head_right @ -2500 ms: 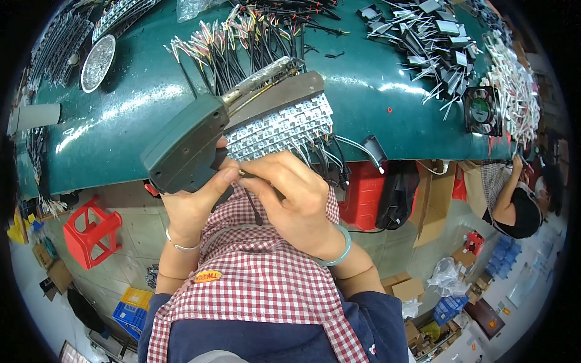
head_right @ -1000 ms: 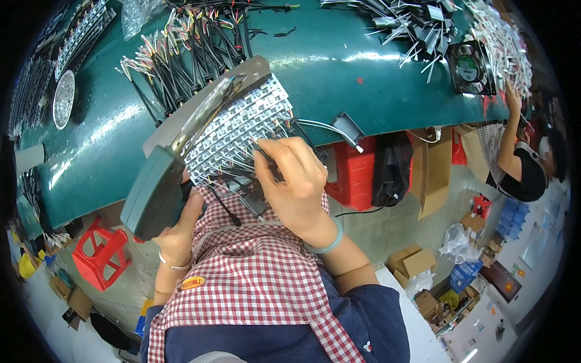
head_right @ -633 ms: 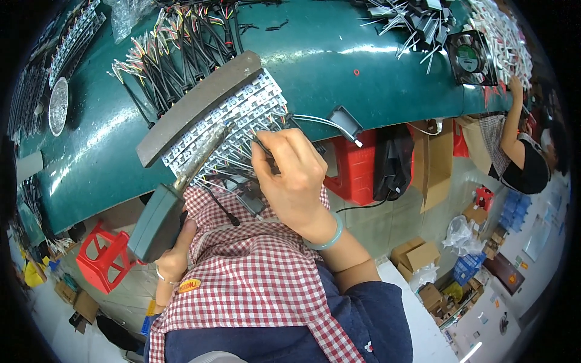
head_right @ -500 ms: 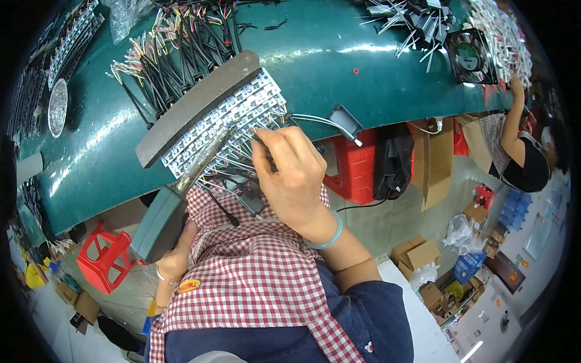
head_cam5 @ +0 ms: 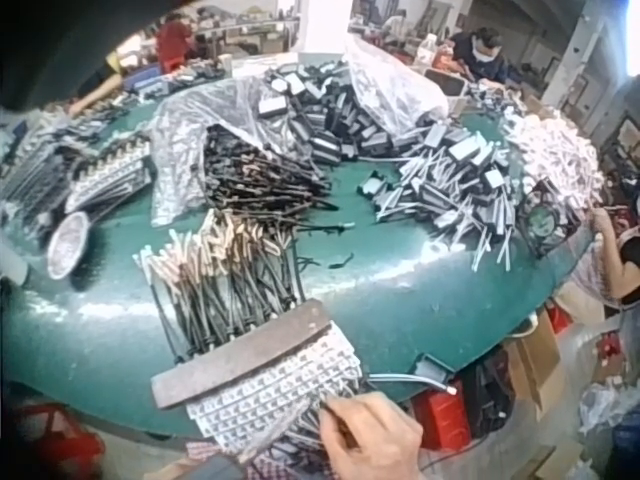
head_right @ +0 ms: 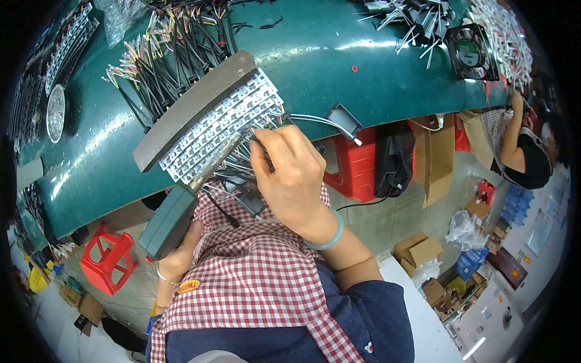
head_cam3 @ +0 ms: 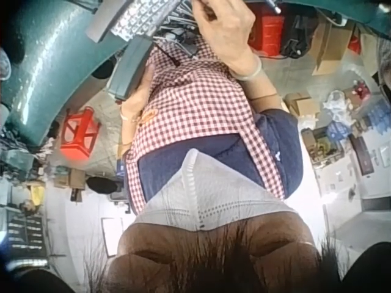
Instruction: The person solders wires onto a board assembly using a handheld soldering tool, picking up wire components from the table and attaching the wires to the board.
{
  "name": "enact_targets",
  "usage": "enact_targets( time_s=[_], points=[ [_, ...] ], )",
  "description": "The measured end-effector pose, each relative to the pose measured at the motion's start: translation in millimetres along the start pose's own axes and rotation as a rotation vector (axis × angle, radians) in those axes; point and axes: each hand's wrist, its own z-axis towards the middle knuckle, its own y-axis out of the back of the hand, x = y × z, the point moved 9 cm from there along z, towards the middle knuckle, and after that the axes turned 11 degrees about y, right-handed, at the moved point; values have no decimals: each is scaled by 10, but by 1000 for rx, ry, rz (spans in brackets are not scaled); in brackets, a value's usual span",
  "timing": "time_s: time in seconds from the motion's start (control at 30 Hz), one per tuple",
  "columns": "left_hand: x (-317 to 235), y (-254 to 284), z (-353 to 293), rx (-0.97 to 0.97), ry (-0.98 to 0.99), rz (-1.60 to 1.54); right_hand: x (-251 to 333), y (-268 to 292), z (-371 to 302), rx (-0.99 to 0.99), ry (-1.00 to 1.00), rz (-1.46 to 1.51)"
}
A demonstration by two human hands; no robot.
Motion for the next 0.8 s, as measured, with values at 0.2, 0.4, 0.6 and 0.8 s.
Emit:
enact_targets(
  time_s=[0.2,0.4,0.6,0.8],
  points=[
    [-154,-7,122,18,-46,-3,-9,-12,-7,6,-8,5],
    [-186,16,134,16,-19,-7,-16,-14,-13,18,-10,8],
    [-84,57,-15,-13,-70,83,-12,-13,-1,27,-17,13],
    [-28,86,-22,-46,-25,55,-13,-16,3,33,-19,5]
  ],
)
